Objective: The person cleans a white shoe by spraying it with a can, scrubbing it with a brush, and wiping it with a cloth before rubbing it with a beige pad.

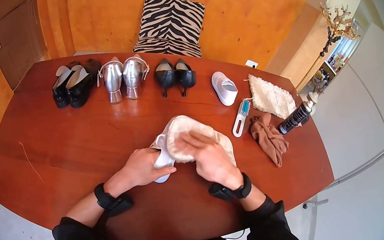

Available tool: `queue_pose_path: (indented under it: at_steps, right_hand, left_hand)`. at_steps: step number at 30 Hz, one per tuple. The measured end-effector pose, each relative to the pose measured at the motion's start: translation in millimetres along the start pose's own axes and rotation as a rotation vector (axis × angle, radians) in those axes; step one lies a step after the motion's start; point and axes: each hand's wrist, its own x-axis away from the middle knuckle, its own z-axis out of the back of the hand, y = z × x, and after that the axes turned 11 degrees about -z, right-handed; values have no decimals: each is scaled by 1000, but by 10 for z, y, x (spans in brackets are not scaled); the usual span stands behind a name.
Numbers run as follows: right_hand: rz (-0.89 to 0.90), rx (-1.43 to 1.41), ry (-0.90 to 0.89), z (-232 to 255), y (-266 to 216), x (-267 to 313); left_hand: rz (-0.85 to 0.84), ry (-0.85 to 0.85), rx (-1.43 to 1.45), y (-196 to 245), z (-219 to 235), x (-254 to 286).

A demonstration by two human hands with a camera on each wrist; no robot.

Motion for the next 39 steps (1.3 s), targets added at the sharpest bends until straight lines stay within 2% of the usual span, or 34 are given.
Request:
queue_pose_path:
  at_steps: [3, 7, 10, 15, 18, 21, 25, 28, 33, 36, 39]
  right_hand:
    - [109, -12, -10, 8, -136, 55]
    - [103, -63, 9, -69, -2, -23]
    - [1, -5, 140, -149, 159, -118]
    - [-81, 57, 117, -135, 256, -144]
    - [-2, 93, 99, -71, 65, -50]
    - [111, 8, -8, 29, -138, 35]
    - [131, -3, -16, -36, -73, 20]
    - [43, 8, 112, -118, 93, -89]
    - [-64, 62, 145, -193, 322, -170]
    - [-1, 99, 167, -162, 159, -89]
    - [113, 54, 103, -58, -81, -7]
  left_hand:
    - [9, 3, 36, 21, 25, -8]
    - [5, 14, 58, -10, 25, 3]
    - [31, -4, 57, 17, 37, -1]
    - [32, 3, 25, 29, 32, -3]
    - [30, 27, 25, 22, 31, -5]
    - [47, -33, 49, 13, 53, -3]
    - [21, -7, 41, -9, 29, 6]
    - [29, 3, 46, 16, 32, -2]
    - [29, 7, 10, 41, 28, -3]
    - [40, -2, -10, 23, 7, -5]
    - [16, -33, -47, 0, -11, -7]
